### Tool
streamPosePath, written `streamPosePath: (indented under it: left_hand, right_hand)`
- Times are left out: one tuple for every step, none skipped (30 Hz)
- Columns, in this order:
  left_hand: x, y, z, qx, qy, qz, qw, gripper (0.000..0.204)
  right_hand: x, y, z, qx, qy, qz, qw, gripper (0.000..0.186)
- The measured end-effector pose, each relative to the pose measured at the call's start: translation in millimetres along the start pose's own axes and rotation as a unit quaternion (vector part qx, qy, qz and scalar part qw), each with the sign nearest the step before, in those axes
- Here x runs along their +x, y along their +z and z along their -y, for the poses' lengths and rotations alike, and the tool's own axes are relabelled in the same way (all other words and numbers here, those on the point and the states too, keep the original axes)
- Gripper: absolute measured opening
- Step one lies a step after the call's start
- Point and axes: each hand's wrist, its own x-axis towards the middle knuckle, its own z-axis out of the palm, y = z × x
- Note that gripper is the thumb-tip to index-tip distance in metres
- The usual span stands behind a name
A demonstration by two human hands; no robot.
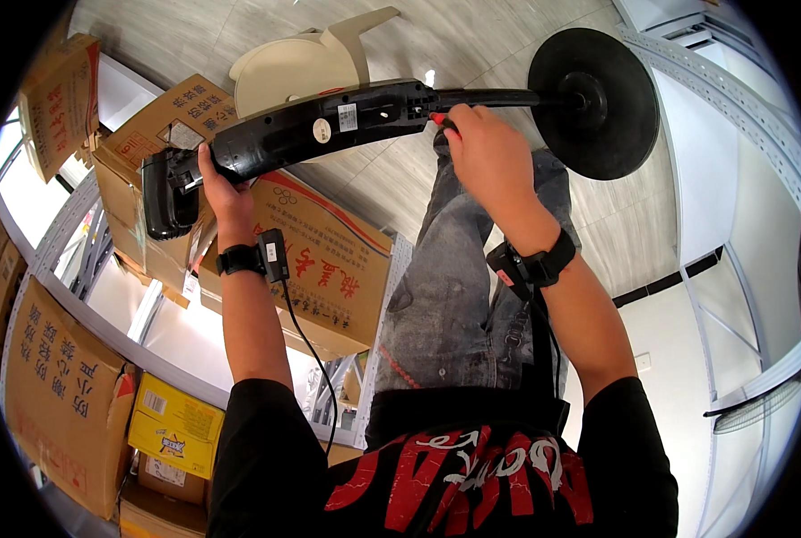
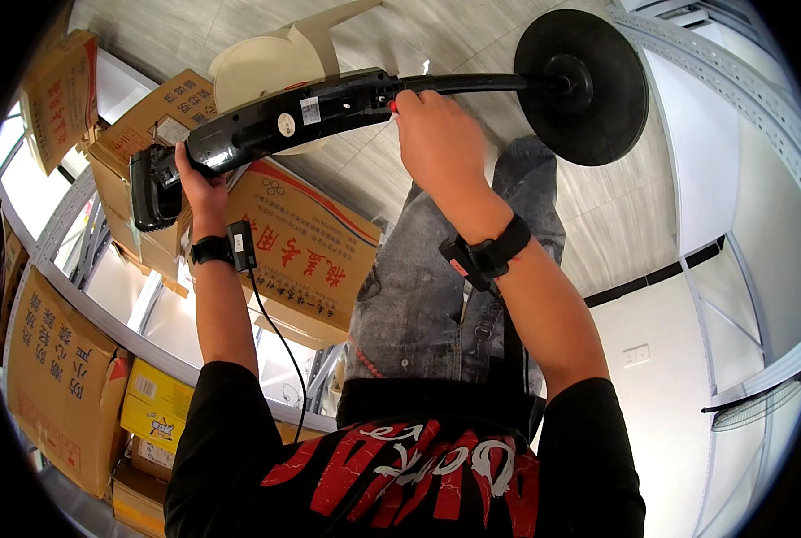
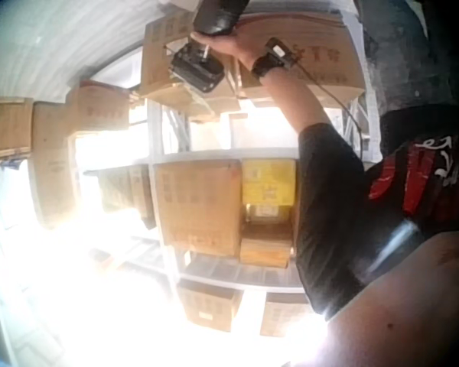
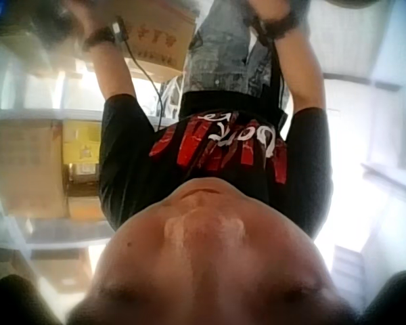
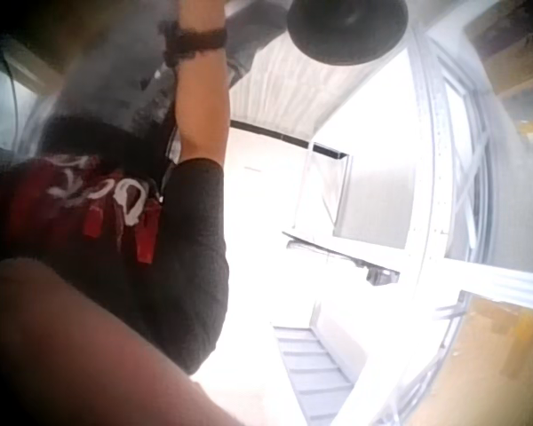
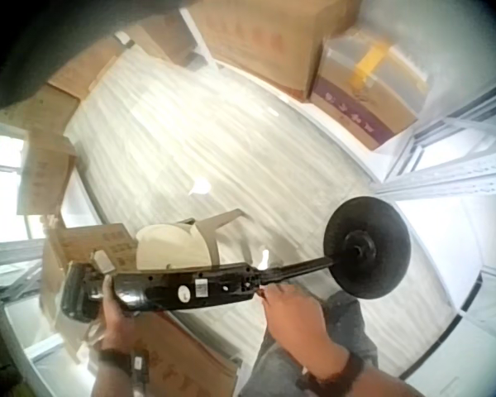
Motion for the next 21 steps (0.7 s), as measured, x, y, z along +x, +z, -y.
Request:
streamPosePath:
  left_hand:
    - [0, 0, 0, 0.000, 0.000, 0.002, 1.000, 0.045]
    - [-1, 0, 0, 0.000, 0.001, 0.003, 1.000, 0.045]
    - [-1, 0, 0, -0.001, 0.002, 0.007, 1.000, 0.045]
    - [-1, -1, 1, -0.001, 0.003, 0.010, 1.000, 0.045]
    - [0, -2, 1, -0.002, 0.004, 0.013, 1.000, 0.045]
    - [1, -3, 2, -0.003, 0.003, 0.014, 1.000, 0.045]
    - [3, -4, 3, -0.004, 0.002, 0.016, 1.000, 0.045]
    - [4, -6, 3, -0.005, 0.000, 0.017, 1.000, 0.045]
    - [4, -8, 4, -0.006, 0.000, 0.018, 1.000, 0.045]
    - [4, -6, 3, -0.006, 0.000, 0.020, 1.000, 0.045]
    - [3, -5, 2, -0.007, 0.001, 0.021, 1.000, 0.045]
    - [3, -4, 1, -0.005, 0.002, 0.016, 1.000, 0.045]
    - [2, -3, 1, -0.003, 0.003, 0.010, 1.000, 0.044]
    - [2, -3, 2, 0.000, 0.004, 0.004, 1.000, 0.044]
    - [2, -4, 2, 0.000, 0.007, 0.008, 1.000, 0.044]
    - [3, -5, 3, -0.001, 0.010, 0.013, 1.000, 0.044]
    - [3, -6, 3, -0.001, 0.013, 0.018, 1.000, 0.044]
    - [4, -7, 4, -0.004, 0.012, 0.019, 1.000, 0.044]
    - [4, -6, 4, -0.007, 0.011, 0.021, 1.000, 0.044]
    - [4, -6, 3, -0.009, 0.010, 0.022, 1.000, 0.044]
    - [4, -5, 3, -0.007, 0.008, 0.023, 1.000, 0.044]
  right_hand:
    - [-1, 2, -2, 0.028, -0.046, -0.060, 0.997, 0.022]
    - [-2, 4, -3, 0.055, -0.092, -0.120, 0.987, 0.023]
    - [-3, 5, -4, 0.055, -0.062, -0.106, 0.991, 0.021]
    - [-5, 3, 1, 0.054, -0.032, -0.091, 0.994, 0.019]
    - [-4, -1, 5, 0.054, -0.003, -0.076, 0.996, 0.018]
    - [-1, -7, 6, 0.038, 0.046, -0.001, 0.998, 0.016]
    - [3, -18, 9, 0.023, 0.096, 0.074, 0.992, 0.015]
    - [5, -23, 10, 0.007, 0.144, 0.149, 0.978, 0.015]
    - [2, -17, 5, 0.018, 0.090, 0.091, 0.992, 0.016]
    - [-2, -7, -5, 0.028, 0.036, 0.031, 0.998, 0.017]
    - [-4, -1, -10, 0.039, -0.018, -0.029, 0.999, 0.019]
    - [-5, 3, -15, 0.054, -0.037, -0.057, 0.996, 0.019]
    - [-4, 3, -14, 0.069, -0.057, -0.085, 0.992, 0.020]
    - [-4, 3, -14, 0.084, -0.076, -0.112, 0.987, 0.021]
    - [-5, 2, -13, 0.075, -0.013, -0.058, 0.995, 0.018]
    - [-5, -7, -5, 0.065, 0.050, -0.003, 0.997, 0.016]
    - [-4, -12, 0, 0.054, 0.113, 0.052, 0.991, 0.013]
    - [-4, -10, -3, 0.047, 0.109, 0.060, 0.991, 0.015]
    - [-4, -6, -8, 0.040, 0.106, 0.067, 0.991, 0.017]
    - [-4, -2, -13, 0.033, 0.103, 0.073, 0.991, 0.020]
    - [-6, 2, -18, 0.052, 0.048, 0.016, 0.997, 0.019]
